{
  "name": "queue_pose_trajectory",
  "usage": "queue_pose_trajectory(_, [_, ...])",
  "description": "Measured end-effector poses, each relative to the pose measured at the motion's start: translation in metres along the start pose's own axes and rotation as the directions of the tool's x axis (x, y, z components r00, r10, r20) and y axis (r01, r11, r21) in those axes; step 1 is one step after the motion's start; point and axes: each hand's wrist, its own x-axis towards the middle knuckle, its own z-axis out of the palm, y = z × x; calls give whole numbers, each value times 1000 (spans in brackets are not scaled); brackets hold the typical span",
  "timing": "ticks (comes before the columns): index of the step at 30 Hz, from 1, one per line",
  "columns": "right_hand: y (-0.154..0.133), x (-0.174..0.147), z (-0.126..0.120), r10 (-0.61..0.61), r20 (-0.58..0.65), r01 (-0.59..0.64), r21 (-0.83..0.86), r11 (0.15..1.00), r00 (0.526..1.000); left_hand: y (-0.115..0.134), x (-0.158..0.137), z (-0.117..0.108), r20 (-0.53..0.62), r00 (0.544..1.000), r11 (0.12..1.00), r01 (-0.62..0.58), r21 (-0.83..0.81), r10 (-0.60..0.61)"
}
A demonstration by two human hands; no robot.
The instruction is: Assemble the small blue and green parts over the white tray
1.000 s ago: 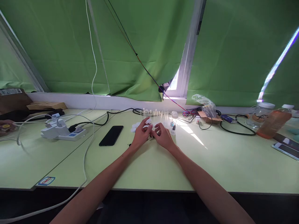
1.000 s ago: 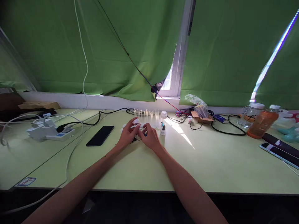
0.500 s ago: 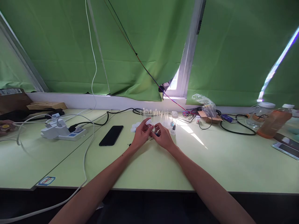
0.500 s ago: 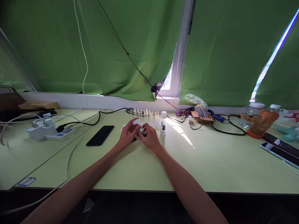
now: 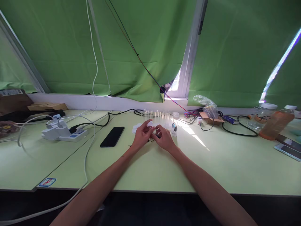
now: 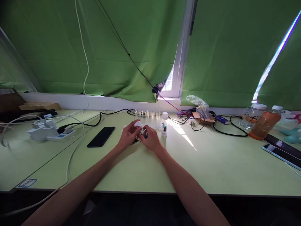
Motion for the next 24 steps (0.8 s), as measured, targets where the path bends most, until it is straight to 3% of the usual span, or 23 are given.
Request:
queue_pose_trajectory(11, [0, 0, 0, 10, 15, -10, -5, 1000, 1000, -1, -1, 1, -13, 1000, 999, -2, 43, 2])
queue_pose_trajectory(17, [-1, -1, -1, 25, 23, -25, -4, 1000, 999, 1, -3, 4, -52, 999, 987, 7, 159, 1])
queue_pose_trajectory(24, [1, 0, 1, 34, 26, -35, 11, 999, 999, 0, -4, 6, -49, 999, 989, 3, 147, 5])
